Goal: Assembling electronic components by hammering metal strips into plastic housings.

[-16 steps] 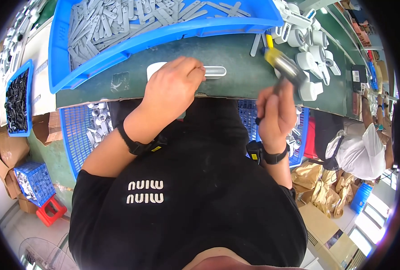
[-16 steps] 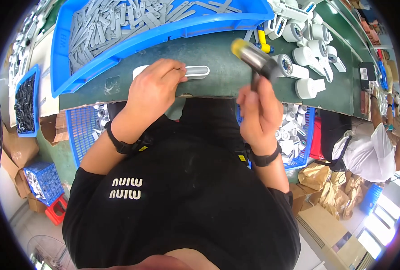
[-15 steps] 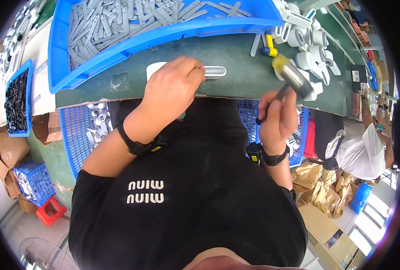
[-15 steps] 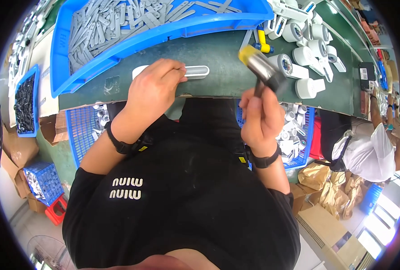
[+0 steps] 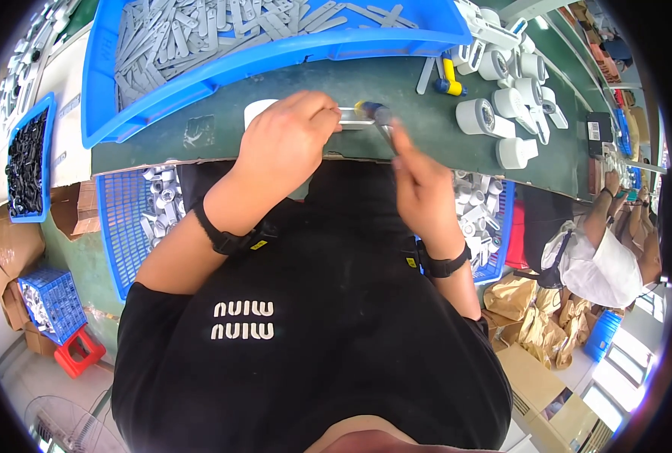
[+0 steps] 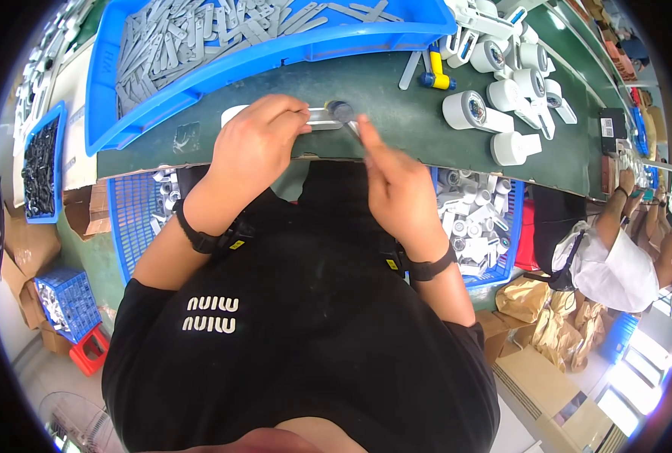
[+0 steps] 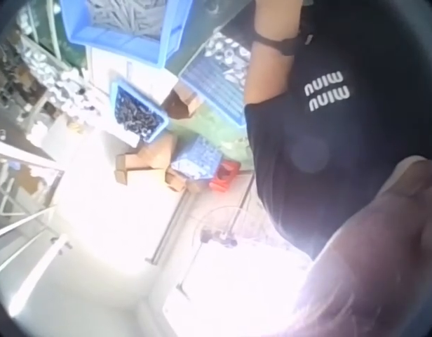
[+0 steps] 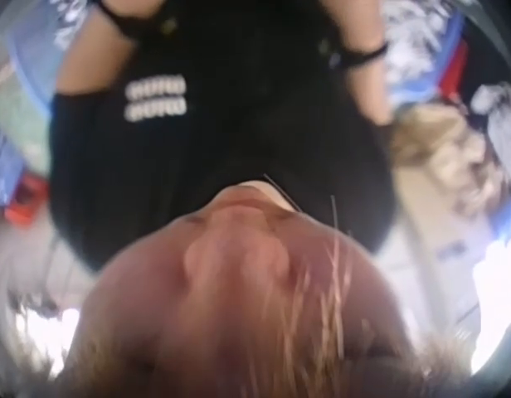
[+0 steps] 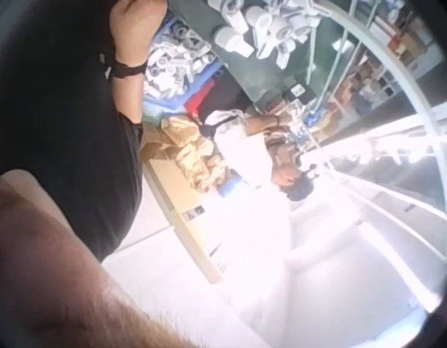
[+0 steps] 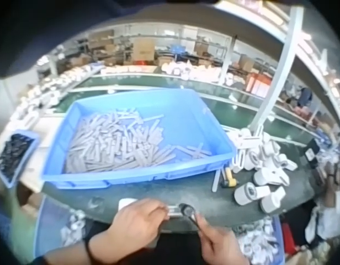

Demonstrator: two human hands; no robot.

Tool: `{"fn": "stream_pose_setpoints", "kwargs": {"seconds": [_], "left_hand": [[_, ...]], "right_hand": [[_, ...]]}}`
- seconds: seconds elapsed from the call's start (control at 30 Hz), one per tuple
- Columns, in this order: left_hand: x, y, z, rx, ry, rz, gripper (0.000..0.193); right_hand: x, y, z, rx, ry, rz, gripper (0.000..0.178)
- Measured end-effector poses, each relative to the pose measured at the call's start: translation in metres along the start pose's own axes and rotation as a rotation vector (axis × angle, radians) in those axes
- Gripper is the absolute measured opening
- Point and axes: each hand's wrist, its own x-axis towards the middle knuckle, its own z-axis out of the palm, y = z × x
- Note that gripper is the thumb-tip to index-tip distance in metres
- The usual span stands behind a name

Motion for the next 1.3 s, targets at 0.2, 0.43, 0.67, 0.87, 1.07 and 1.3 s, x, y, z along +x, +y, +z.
{"fn": "stream_pose_setpoints", "kwargs": {"seconds": [0.2,0.43,0.67,0.87,1.07,1.3], "left_hand": [[0.014,0.014,-0.018,-0.011,-0.192,-0.135,0.014],[0.017,0.003,-0.024,-0.078,-0.272,0.352,0.027],[-0.017,-0.014,-0.016,-0.061,-0.062,0.033,0.027],[-0.022,-0.019,-0.003,-0.236,0.129,-0.142,0.036],[-0.026,-0.016,0.001,-0.325,0.188,-0.202,0.042],[-0.026,-0.024,0.007,-0.325,0.208,-0.162,0.037]], "right_hand": [[-0.025,0.004,-0.002,0.418,0.327,0.04,0.052],[-0.027,-0.003,-0.002,0.662,0.333,0.317,0.05],[-0.03,0.0,0.009,0.496,0.15,0.139,0.05],[-0.001,-0.021,-0.005,0.464,0.173,-0.033,0.044],[0.011,-0.034,0.001,0.303,0.211,-0.112,0.034],[0.013,-0.03,0.017,0.27,0.195,-0.049,0.045]]}}
